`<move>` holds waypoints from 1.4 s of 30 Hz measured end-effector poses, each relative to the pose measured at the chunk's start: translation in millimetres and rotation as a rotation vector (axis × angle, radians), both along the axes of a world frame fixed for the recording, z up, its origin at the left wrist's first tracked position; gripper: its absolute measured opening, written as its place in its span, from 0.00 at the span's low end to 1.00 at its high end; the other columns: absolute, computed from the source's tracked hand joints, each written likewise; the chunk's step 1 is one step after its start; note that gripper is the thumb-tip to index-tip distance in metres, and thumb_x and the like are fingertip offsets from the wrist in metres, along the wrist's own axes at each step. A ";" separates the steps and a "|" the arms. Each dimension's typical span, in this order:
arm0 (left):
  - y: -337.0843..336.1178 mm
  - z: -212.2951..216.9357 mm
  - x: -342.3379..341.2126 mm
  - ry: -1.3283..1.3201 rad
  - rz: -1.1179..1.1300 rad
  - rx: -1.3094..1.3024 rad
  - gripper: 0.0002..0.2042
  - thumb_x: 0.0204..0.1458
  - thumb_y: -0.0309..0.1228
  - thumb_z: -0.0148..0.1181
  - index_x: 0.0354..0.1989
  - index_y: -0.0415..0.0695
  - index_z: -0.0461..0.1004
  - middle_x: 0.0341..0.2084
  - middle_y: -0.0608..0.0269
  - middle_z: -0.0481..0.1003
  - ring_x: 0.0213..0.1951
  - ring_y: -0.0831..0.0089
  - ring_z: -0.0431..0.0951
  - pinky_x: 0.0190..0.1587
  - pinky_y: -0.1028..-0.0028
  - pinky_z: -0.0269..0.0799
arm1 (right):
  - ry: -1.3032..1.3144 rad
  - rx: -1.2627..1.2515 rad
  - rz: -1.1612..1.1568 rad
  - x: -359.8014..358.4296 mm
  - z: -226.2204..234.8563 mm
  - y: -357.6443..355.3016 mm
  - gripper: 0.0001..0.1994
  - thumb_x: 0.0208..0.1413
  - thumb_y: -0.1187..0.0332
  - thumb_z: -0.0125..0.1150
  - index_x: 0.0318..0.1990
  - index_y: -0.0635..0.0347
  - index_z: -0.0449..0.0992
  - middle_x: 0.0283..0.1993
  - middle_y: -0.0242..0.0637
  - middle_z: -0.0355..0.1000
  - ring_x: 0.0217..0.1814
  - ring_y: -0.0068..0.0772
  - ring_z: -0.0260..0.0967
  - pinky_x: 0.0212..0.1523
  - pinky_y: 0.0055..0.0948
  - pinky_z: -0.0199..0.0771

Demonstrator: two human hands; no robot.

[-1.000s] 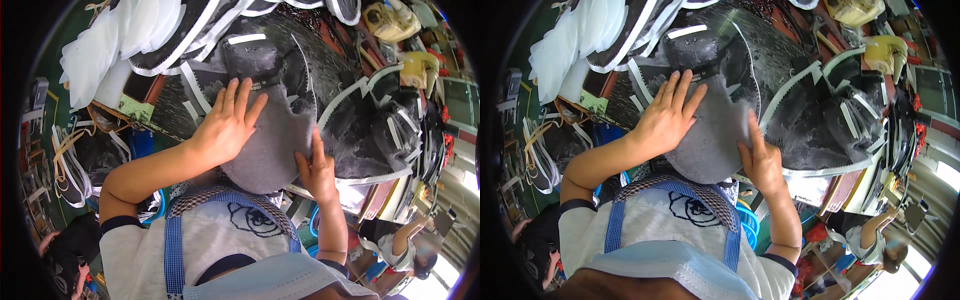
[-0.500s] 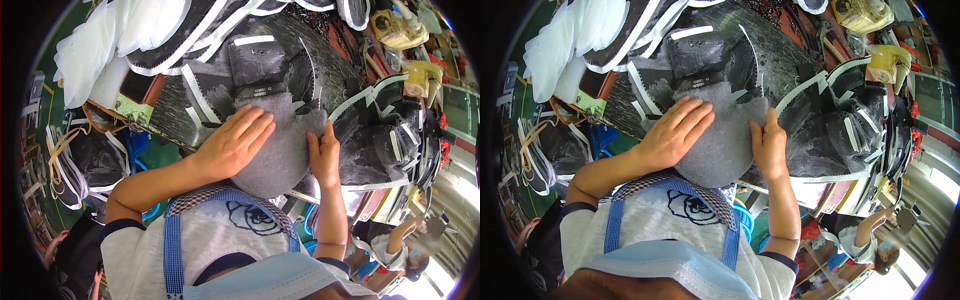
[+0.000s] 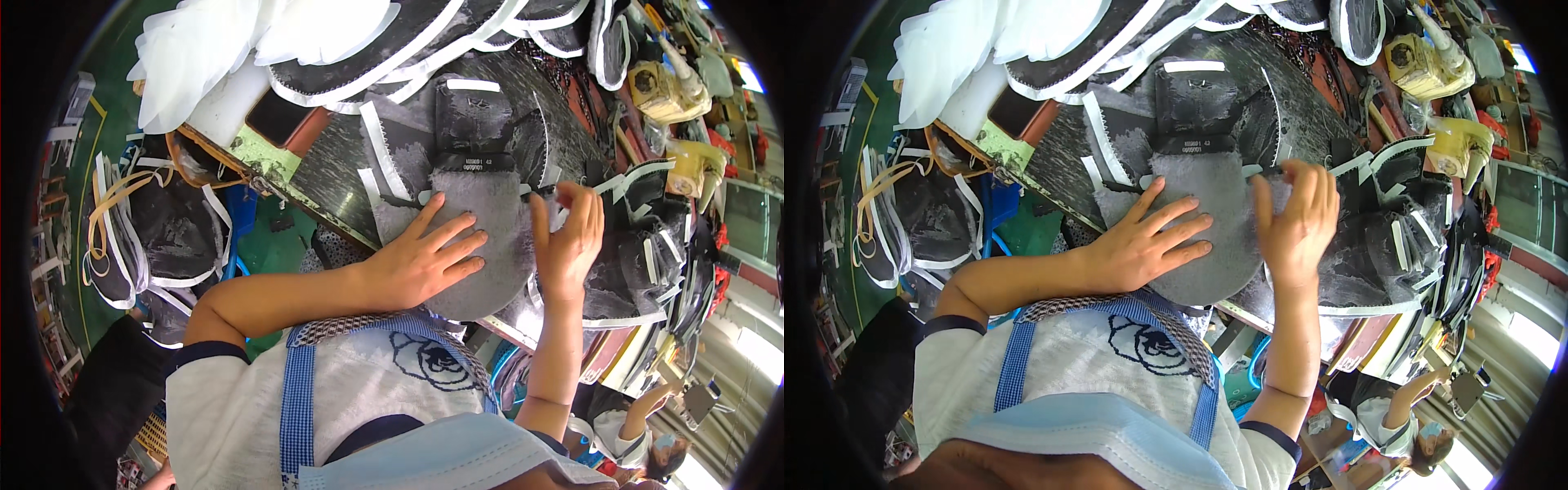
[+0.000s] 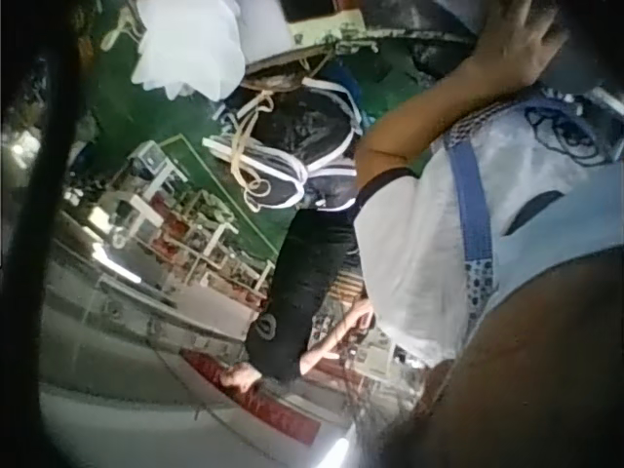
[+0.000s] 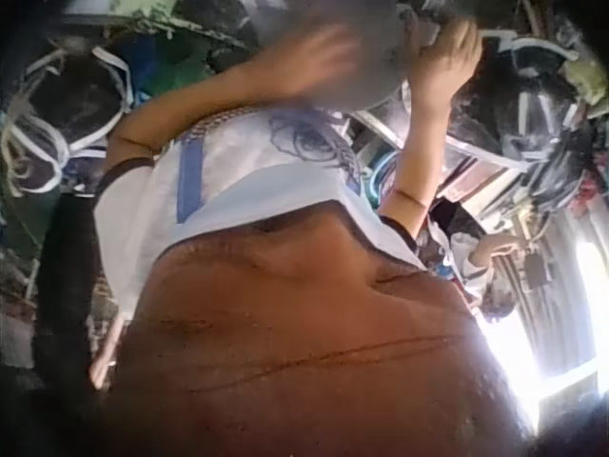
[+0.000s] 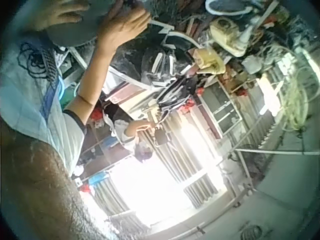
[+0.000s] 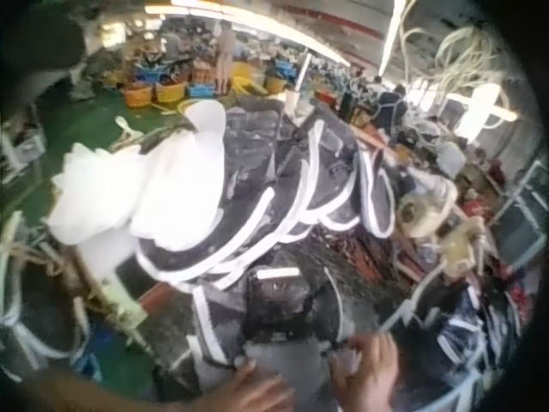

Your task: Applying lining and assembling shoe upper components at a factory workbench.

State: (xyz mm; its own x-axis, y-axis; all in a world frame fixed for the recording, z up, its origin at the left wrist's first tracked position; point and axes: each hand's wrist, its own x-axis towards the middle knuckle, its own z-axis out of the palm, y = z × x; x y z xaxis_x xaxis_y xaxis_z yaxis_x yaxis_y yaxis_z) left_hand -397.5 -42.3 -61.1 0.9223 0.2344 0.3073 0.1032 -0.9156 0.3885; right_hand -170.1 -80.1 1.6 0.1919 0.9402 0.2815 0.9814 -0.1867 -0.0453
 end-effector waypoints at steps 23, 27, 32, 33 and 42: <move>33.9 49.8 -11.0 -0.561 0.294 -1.116 0.06 0.54 0.22 0.64 0.39 0.36 0.81 0.26 0.69 0.75 0.27 0.87 0.69 0.29 0.84 0.64 | 1.269 0.191 0.132 -55.7 17.0 -36.0 0.14 0.59 0.69 0.64 0.50 0.63 0.78 0.34 0.27 0.76 0.35 0.16 0.67 0.39 0.18 0.68; 23.4 59.0 2.5 -0.380 0.110 -0.829 0.13 0.50 0.28 0.68 0.44 0.39 0.79 0.38 0.60 0.79 0.42 0.75 0.77 0.46 0.72 0.72 | 0.812 0.087 0.021 -35.6 35.9 -83.7 0.12 0.52 0.69 0.69 0.42 0.62 0.76 0.37 0.41 0.77 0.43 0.22 0.74 0.44 0.24 0.71; 30.0 54.1 -2.7 -0.338 0.036 -0.746 0.29 0.58 0.36 0.58 0.65 0.33 0.61 0.59 0.47 0.68 0.63 0.59 0.67 0.67 0.60 0.55 | 1.077 0.807 -0.530 61.6 64.1 -291.3 0.09 0.60 0.68 0.62 0.45 0.61 0.77 0.41 0.28 0.75 0.40 0.15 0.68 0.43 0.18 0.68; 38.1 42.2 -1.0 -0.332 0.026 -0.789 0.27 0.59 0.33 0.56 0.65 0.33 0.60 0.60 0.47 0.68 0.63 0.60 0.67 0.67 0.62 0.55 | 1.033 0.914 -0.651 68.9 58.2 -348.6 0.09 0.62 0.69 0.58 0.47 0.61 0.76 0.43 0.31 0.75 0.43 0.20 0.70 0.46 0.22 0.70; 54.3 27.9 -34.8 -0.217 0.306 -0.873 0.20 0.59 0.25 0.57 0.61 0.37 0.67 0.54 0.55 0.74 0.57 0.70 0.72 0.60 0.71 0.64 | 0.225 0.177 -1.246 -107.1 -182.5 -693.9 0.22 0.64 0.69 0.49 0.66 0.53 0.66 0.60 0.46 0.67 0.56 0.40 0.68 0.60 0.35 0.66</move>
State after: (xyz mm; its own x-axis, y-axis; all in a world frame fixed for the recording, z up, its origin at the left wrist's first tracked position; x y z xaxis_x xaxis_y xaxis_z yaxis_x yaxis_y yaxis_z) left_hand -432.3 12.0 -33.2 0.7264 0.6841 0.0664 0.1357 -0.2375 0.9619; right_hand -277.2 -774.1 -180.9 0.9721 0.0440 0.2303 0.1151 -0.9452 -0.3054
